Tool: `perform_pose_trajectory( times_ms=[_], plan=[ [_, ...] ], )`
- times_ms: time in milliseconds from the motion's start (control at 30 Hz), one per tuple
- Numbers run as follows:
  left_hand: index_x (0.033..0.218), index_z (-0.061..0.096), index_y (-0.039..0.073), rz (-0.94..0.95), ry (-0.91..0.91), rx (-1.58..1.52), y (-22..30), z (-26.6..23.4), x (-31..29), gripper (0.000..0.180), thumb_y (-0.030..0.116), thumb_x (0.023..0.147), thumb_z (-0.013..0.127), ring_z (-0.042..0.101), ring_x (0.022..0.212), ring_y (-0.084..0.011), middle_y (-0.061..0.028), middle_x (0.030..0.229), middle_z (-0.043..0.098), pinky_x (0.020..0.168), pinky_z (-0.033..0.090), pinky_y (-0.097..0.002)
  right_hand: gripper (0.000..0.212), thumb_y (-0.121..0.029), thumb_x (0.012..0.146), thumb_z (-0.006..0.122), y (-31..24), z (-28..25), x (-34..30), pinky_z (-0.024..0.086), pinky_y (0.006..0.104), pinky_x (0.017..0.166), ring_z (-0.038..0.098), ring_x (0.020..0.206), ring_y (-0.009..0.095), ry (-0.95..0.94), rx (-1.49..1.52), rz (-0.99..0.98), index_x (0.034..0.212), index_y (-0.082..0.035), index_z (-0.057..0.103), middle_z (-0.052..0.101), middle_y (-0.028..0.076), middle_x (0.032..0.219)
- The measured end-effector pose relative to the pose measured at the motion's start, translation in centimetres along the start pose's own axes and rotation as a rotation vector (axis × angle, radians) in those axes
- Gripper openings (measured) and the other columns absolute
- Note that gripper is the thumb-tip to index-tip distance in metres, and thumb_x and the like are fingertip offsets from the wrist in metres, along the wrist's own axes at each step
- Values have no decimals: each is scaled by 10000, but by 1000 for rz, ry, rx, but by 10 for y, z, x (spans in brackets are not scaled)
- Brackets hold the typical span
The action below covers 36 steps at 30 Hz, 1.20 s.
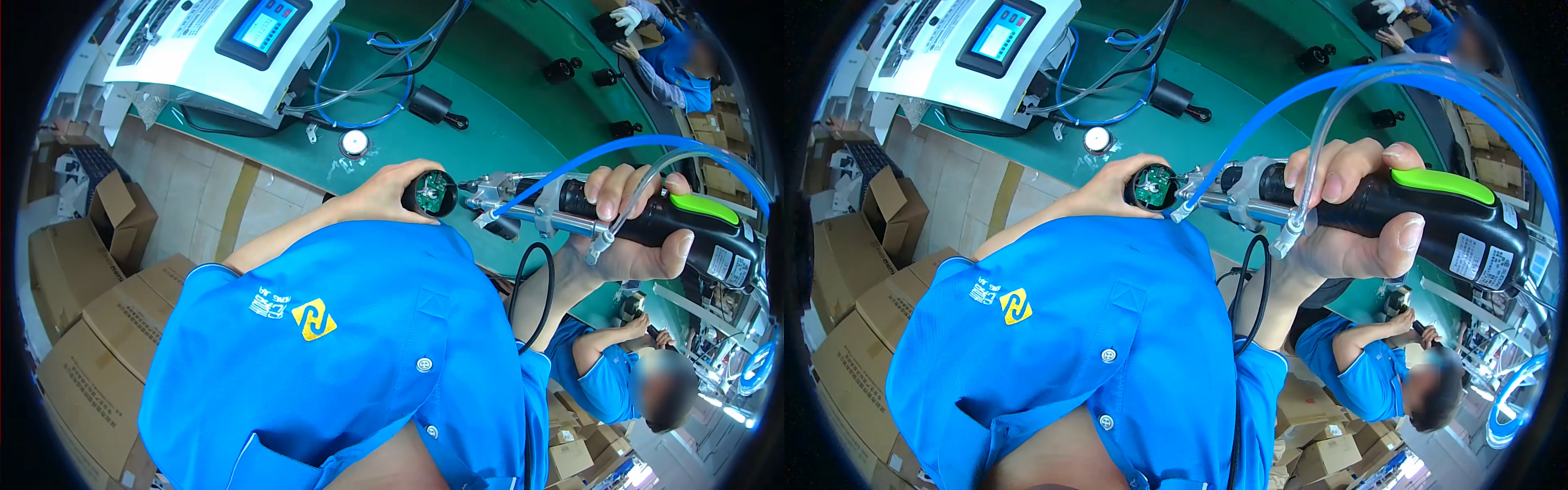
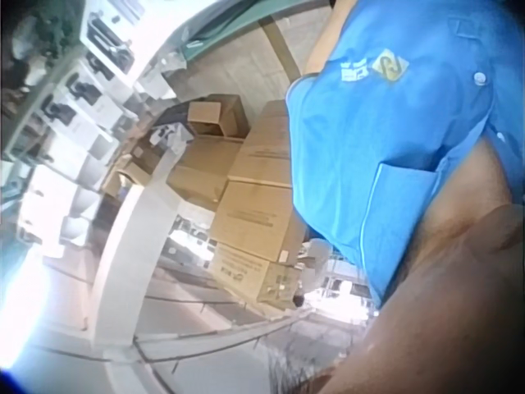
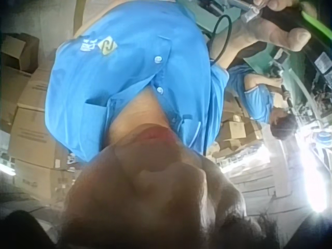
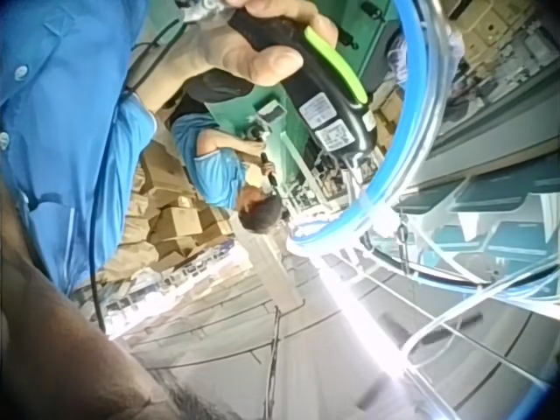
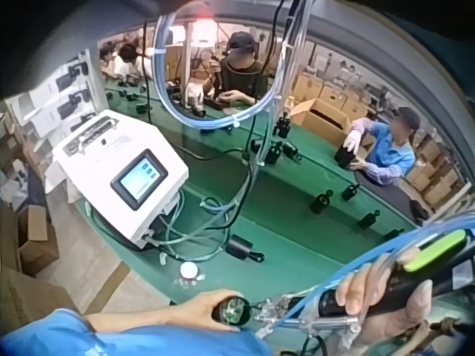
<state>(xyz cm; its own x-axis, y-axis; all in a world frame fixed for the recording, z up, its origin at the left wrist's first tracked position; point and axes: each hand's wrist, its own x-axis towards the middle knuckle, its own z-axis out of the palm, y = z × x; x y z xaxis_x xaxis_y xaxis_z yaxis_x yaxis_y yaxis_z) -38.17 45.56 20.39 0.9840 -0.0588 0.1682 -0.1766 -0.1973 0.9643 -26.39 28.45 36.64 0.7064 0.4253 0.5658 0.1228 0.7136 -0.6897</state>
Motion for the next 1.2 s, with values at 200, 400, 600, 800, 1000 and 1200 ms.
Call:
perform_pose_trajectory(
  times_ms=[200,400,600,800,1000,1200],
  plan=[
    [1108,475,23,-34,12,7,-3,2,-3,641,157,568,794,522,985,-169,-105,1045,537,853,416,-290,413,-399,785,504,9,0,-4,385,304,471,446,482,157,-27,40,12,1027,-66,466,466,62,634],
    [1101,476,10,-34,-37,-31,-3,1,6,602,112,582,765,516,963,-171,-98,1019,528,832,413,-279,479,-399,794,470,2,3,-3,374,322,507,443,500,171,-20,-23,18,1111,-40,450,466,63,646],
    [1113,476,20,-99,-30,-103,-10,0,6,602,91,586,757,483,1002,-158,-89,1056,502,863,386,-270,529,-412,805,456,-33,-4,18,367,339,558,461,578,188,-237,38,18,1167,-27,418,486,84,731],
    [1139,462,18,-122,-60,-136,-2,3,5,630,70,584,756,498,988,-154,-97,1064,511,848,406,-276,513,-431,819,440,-10,-1,12,401,355,556,478,560,197,-212,80,10,1146,-37,419,507,102,739],
    [1138,467,14,-63,-72,-50,2,3,5,642,86,574,765,513,975,-168,-103,1065,519,838,414,-279,488,-437,809,452,3,5,5,403,332,503,464,508,185,-59,79,-11,1087,-36,437,490,89,665],
    [1127,473,8,-32,-65,2,8,2,6,641,119,571,772,522,966,-186,-111,1060,524,826,418,-283,480,-439,800,463,6,5,3,399,323,499,460,502,170,-30,63,-3,1060,-36,435,478,81,651]
  ],
)
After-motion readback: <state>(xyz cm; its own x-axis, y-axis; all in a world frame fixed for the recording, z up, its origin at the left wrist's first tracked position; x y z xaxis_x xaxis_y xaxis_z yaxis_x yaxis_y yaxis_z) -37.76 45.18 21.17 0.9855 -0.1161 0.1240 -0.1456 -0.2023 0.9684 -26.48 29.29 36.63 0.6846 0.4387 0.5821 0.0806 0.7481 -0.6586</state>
